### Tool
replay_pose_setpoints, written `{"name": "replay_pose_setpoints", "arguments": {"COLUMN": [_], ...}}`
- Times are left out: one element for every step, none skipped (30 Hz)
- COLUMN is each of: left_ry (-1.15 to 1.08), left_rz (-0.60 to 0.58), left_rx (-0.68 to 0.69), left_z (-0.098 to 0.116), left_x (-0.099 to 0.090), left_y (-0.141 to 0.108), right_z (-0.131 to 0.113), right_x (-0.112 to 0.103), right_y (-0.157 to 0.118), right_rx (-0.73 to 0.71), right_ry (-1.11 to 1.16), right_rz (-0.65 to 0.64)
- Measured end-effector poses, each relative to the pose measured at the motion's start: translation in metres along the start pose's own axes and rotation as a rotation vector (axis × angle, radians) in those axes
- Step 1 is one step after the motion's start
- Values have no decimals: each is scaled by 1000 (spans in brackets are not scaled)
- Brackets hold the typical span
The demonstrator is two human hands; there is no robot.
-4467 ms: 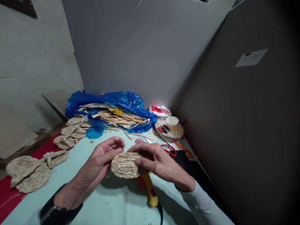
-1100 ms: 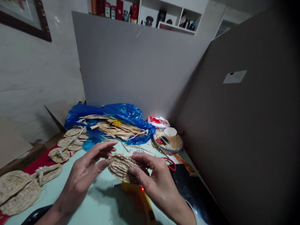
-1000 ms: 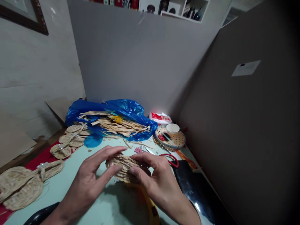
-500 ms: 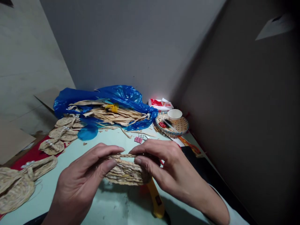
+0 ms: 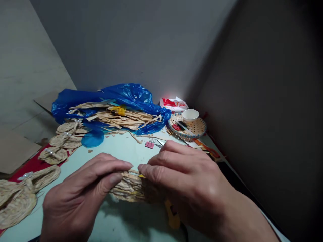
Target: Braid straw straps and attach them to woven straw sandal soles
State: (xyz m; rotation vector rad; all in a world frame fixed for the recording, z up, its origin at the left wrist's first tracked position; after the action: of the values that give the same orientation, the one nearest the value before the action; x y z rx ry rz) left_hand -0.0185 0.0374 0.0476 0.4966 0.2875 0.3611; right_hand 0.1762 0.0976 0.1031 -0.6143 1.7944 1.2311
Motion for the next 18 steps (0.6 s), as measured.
{"name": "replay_pose_setpoints", "arguments": {"left_ry": [-1, -1, -1, 0, 7, 27, 55, 84, 110, 127, 132, 127, 120, 114, 110, 105, 102, 99], "left_rz": [7, 12, 11, 8, 3, -14, -38, -64, -88, -105, -121, -120, -104, -88, -67, -43, -24, -12], "left_rx": [4, 6, 7, 12, 23, 60, 111, 172, 233, 282, 313, 313, 283, 247, 202, 158, 125, 122], "left_z": [0, 0, -1, -2, -4, -5, -7, -9, -10, -11, -12, -12, -11, -11, -10, -10, -10, -10], "left_x": [0, 0, -1, -2, -4, -5, -7, -8, -9, -10, -10, -10, -10, -9, -8, -8, -8, -8], "left_y": [0, 0, 0, 0, 1, 2, 3, 4, 5, 6, 6, 6, 6, 5, 4, 3, 2, 1], "right_z": [-2, -5, -7, -10, -12, -13, -14, -15, -15, -15, -15, -14, -13, -12, -12, -11, -9, -8], "right_x": [-1, -3, -4, -5, -6, -7, -7, -7, -6, -6, -6, -7, -7, -8, -9, -9, -10, -10], "right_y": [0, 1, 1, 2, 3, 3, 4, 4, 4, 4, 4, 3, 3, 3, 2, 2, 2, 2], "right_rx": [-19, -30, -39, -39, -36, -32, -29, -27, -27, -22, -22, -24, -31, -42, -57, -72, -85, -91], "right_ry": [-40, -76, -101, -119, -127, -128, -120, -107, -89, -75, -62, -55, -55, -60, -62, -61, -54, -44], "right_rz": [-16, -26, -30, -35, -36, -32, -35, -46, -58, -78, -100, -127, -153, -173, -186, -194, -195, -197]}}
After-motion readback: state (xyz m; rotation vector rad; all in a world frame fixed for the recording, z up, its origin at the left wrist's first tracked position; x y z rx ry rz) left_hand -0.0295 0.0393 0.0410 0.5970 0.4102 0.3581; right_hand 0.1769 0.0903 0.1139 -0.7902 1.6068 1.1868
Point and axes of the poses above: each hand's wrist, its own y-axis towards the middle knuckle, its own x-axis out of the palm, z = x × y, the point moved 2 cm from there along y, towards the middle knuckle, and after that the axes turned 10 degrees about -y, right-handed, at the moved point
